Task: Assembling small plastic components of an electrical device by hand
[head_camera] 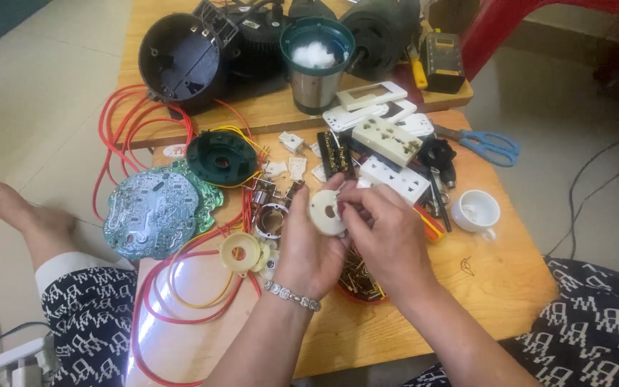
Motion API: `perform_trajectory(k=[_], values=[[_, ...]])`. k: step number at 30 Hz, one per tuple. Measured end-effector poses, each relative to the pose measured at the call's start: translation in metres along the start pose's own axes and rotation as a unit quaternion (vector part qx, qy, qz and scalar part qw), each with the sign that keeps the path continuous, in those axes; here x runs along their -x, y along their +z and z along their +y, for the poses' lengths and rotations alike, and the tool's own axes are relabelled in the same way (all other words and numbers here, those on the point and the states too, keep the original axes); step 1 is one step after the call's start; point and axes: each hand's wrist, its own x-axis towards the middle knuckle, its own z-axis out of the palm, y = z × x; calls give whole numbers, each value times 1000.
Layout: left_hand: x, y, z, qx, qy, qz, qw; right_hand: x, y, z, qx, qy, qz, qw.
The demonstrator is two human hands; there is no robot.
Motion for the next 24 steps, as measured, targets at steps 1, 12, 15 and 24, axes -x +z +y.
perform_trajectory(k=[1, 12, 15, 24], values=[[1, 1, 1, 1, -1, 0, 1000, 1, 1, 1, 1, 1, -1, 1000], [-1, 1, -2, 18, 60, -33, 997, 5, 7, -23, -14, 7, -32, 999], [2, 1, -9, 27, 32, -15, 999, -4, 9, -12, -7, -23, -25, 999], [-2, -1, 3, 73, 62, 2, 995, 6, 10, 5, 14, -12, -21, 1000]])
